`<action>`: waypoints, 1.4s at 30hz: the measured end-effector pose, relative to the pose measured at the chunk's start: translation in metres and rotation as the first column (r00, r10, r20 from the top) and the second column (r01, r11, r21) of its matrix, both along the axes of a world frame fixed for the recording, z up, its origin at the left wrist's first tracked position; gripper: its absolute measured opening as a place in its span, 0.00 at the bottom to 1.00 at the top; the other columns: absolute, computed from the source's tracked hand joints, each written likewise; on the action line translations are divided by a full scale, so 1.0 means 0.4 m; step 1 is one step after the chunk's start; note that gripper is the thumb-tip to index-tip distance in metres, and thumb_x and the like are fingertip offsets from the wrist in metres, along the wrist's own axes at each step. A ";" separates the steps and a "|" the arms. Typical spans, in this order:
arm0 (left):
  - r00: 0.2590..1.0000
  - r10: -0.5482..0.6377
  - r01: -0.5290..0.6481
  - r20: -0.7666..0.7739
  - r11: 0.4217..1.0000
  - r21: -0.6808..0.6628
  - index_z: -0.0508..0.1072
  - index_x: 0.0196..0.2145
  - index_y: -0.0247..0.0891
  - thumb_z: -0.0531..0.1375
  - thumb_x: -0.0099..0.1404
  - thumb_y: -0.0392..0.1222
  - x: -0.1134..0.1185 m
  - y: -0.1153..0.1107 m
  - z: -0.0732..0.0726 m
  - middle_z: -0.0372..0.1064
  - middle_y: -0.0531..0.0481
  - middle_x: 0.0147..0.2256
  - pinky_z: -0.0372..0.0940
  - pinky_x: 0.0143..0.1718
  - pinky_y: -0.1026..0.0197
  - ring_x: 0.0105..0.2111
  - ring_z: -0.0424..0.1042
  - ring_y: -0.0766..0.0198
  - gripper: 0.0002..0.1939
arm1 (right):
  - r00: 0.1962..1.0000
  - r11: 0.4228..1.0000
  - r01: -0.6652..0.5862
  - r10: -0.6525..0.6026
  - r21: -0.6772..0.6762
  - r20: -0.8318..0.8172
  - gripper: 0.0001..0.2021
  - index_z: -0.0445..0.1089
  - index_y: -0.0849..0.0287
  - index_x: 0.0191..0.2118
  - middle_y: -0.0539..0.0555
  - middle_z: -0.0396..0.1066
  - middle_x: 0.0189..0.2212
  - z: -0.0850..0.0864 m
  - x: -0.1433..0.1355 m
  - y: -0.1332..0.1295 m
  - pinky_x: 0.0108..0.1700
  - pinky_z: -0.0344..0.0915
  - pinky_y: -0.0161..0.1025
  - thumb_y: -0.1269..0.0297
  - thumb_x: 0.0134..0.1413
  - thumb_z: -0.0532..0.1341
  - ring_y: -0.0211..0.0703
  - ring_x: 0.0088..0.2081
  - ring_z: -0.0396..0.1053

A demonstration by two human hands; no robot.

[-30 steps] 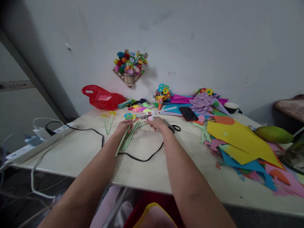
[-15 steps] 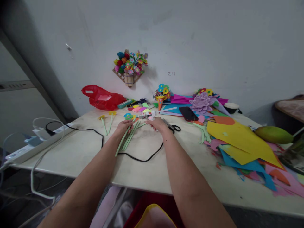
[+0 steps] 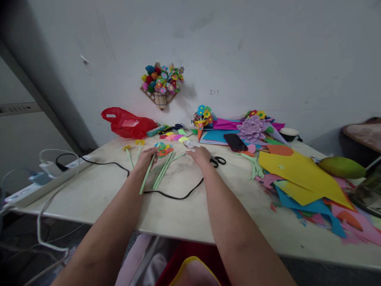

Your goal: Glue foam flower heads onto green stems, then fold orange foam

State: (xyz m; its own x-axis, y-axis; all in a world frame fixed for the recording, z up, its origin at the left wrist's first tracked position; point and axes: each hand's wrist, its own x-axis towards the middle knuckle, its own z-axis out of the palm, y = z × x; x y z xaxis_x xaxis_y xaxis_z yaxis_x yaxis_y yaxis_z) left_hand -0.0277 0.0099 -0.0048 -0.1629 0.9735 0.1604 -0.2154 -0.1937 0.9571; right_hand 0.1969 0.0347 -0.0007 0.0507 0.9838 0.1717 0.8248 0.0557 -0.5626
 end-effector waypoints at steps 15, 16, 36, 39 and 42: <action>0.997 0.029 -0.029 0.073 1.000 -0.005 0.67 0.28 0.33 0.62 0.45 0.42 -0.010 -0.013 0.014 0.62 0.57 0.16 0.44 0.11 0.69 0.10 0.54 0.76 0.13 | 0.892 0.999 0.042 -0.026 -0.027 0.452 0.20 0.68 0.60 0.45 0.64 0.64 0.46 0.017 -0.013 -0.031 0.45 0.52 0.48 0.58 0.49 0.51 0.56 0.48 0.61; 0.997 0.040 -0.039 0.071 0.999 -0.011 0.67 0.28 0.33 0.62 0.45 0.42 -0.012 -0.012 0.014 0.62 0.57 0.16 0.44 0.11 0.69 0.10 0.54 0.76 0.13 | 0.889 0.998 0.059 -0.057 0.008 0.455 0.20 0.68 0.60 0.45 0.64 0.63 0.47 0.025 -0.016 -0.036 0.45 0.52 0.49 0.58 0.49 0.51 0.57 0.48 0.60; 0.984 0.173 -0.168 0.042 0.980 -0.106 0.68 0.29 0.33 0.61 0.47 0.40 -0.007 -0.006 0.007 0.63 0.58 0.14 0.48 0.13 0.69 0.11 0.56 0.75 0.10 | 0.643 0.852 -0.503 0.483 -0.149 0.594 0.20 0.66 0.56 0.50 0.56 0.54 0.58 0.033 -0.238 0.001 0.55 0.44 0.51 0.67 0.56 0.44 0.50 0.58 0.49; 0.984 0.178 -0.173 0.025 0.976 -0.131 0.67 0.28 0.34 0.61 0.48 0.40 -0.001 -0.006 0.009 0.62 0.58 0.14 0.48 0.13 0.69 0.10 0.55 0.74 0.09 | 0.644 0.857 -0.492 0.477 -0.154 0.598 0.20 0.66 0.57 0.50 0.58 0.55 0.57 0.023 -0.254 0.022 0.54 0.45 0.52 0.67 0.56 0.44 0.51 0.57 0.50; 0.984 0.174 -0.169 0.029 0.977 -0.127 0.67 0.27 0.33 0.60 0.48 0.39 0.000 -0.003 0.006 0.62 0.58 0.13 0.48 0.12 0.68 0.10 0.55 0.74 0.09 | 0.648 0.861 -0.478 0.479 -0.173 0.593 0.19 0.66 0.57 0.49 0.58 0.57 0.56 0.019 -0.269 0.035 0.54 0.45 0.51 0.66 0.55 0.46 0.51 0.56 0.51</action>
State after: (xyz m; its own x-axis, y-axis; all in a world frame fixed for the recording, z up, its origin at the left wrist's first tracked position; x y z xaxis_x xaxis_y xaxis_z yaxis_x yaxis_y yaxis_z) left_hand -0.0278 0.0088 -0.0023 -0.3326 0.9426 0.0303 -0.2277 -0.1115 0.9673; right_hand 0.0895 0.0486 0.0069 -0.5390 0.8423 -0.0053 0.8416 0.5388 0.0367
